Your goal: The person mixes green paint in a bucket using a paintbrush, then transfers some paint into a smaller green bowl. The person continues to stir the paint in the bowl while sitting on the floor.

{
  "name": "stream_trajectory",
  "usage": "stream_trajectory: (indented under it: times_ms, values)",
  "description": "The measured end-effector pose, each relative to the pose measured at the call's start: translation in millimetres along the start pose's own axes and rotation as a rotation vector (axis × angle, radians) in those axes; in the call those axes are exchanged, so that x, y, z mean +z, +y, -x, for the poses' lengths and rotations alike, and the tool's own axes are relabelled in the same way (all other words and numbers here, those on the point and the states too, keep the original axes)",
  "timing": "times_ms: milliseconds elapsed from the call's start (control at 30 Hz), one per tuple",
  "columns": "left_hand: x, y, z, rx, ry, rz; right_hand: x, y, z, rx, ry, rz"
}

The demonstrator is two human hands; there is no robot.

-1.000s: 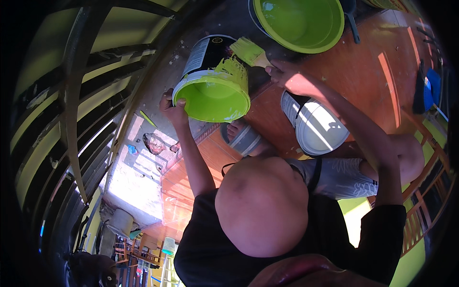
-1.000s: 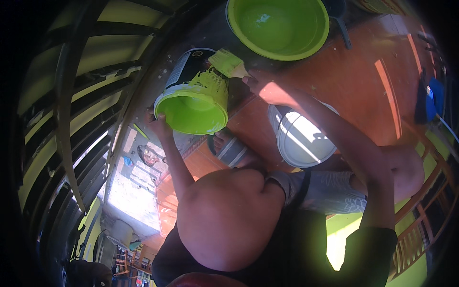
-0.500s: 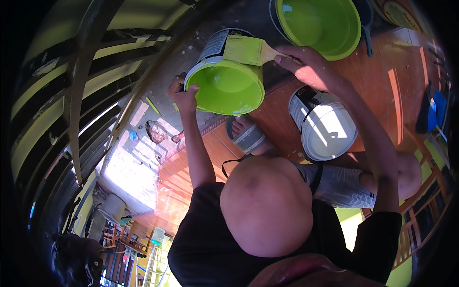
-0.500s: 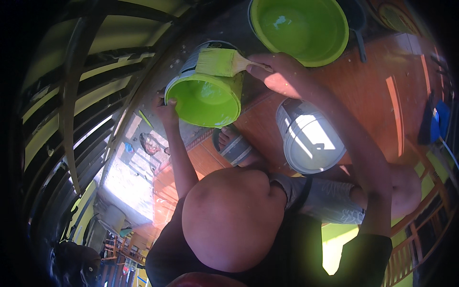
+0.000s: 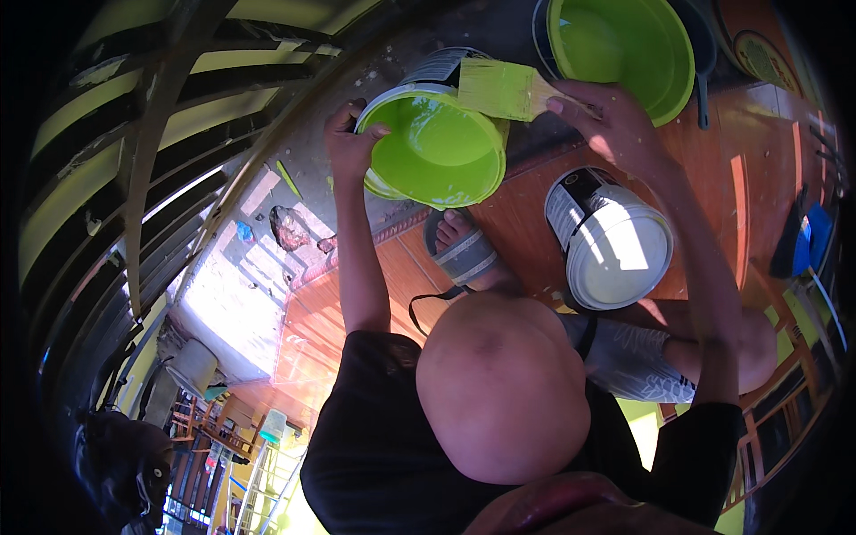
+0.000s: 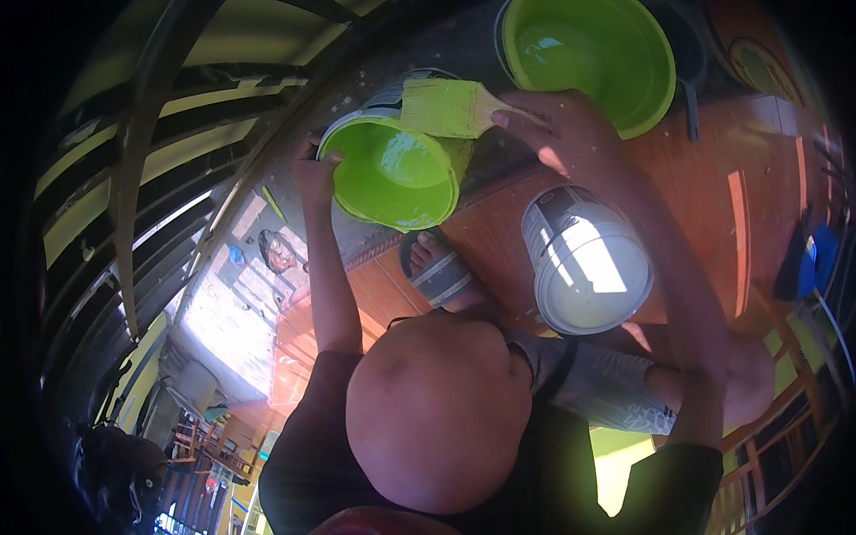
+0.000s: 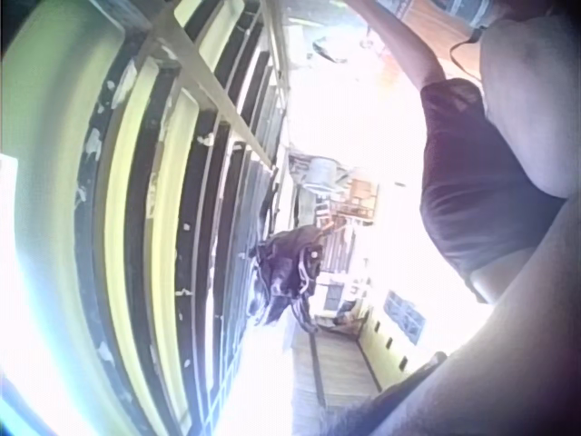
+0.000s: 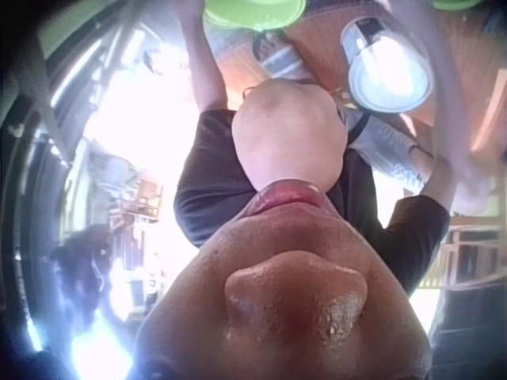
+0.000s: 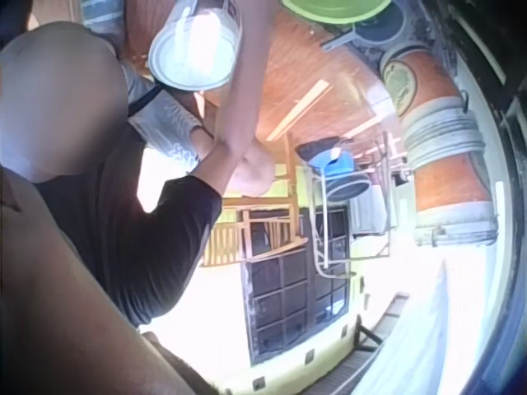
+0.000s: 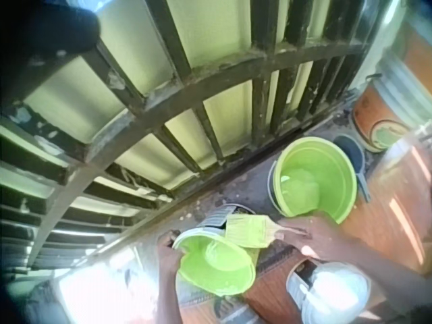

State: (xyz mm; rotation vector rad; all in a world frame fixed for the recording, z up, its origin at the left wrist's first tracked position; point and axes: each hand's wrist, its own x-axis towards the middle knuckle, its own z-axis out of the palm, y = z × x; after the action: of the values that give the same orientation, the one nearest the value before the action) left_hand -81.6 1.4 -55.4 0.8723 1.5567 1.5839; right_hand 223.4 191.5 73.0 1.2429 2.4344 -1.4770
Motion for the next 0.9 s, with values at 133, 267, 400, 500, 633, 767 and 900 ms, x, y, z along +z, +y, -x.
stream_trajectory:
  times_ms: [133, 267, 400, 500, 633, 767, 900]
  values:
    - [-3, 2, -8, 0.016, -0.078, -0.079, -23, -3, 12, -0.140, 0.017, 0.192]
    - [-2, 3, -13, 0.007, -0.110, -0.061, -36, -5, 2, -0.173, 0.063, 0.202]
    - [0, 4, -18, 0.011, -0.138, -0.004, -41, -7, -28, -0.256, 0.050, 0.230]
    - [-1, 5, -17, 0.009, -0.107, -0.082, -41, -14, -44, -0.369, 0.015, 0.209]
    - [-2, 5, -15, -0.029, -0.100, -0.106, -43, -34, -55, -0.407, -0.011, 0.290]
    - [-1, 4, -17, -0.051, -0.099, -0.119, -58, -57, -54, -0.384, -0.048, 0.430]
    - [0, 2, -20, -0.072, -0.107, -0.109, -66, -73, -55, -0.482, -0.056, 0.562]
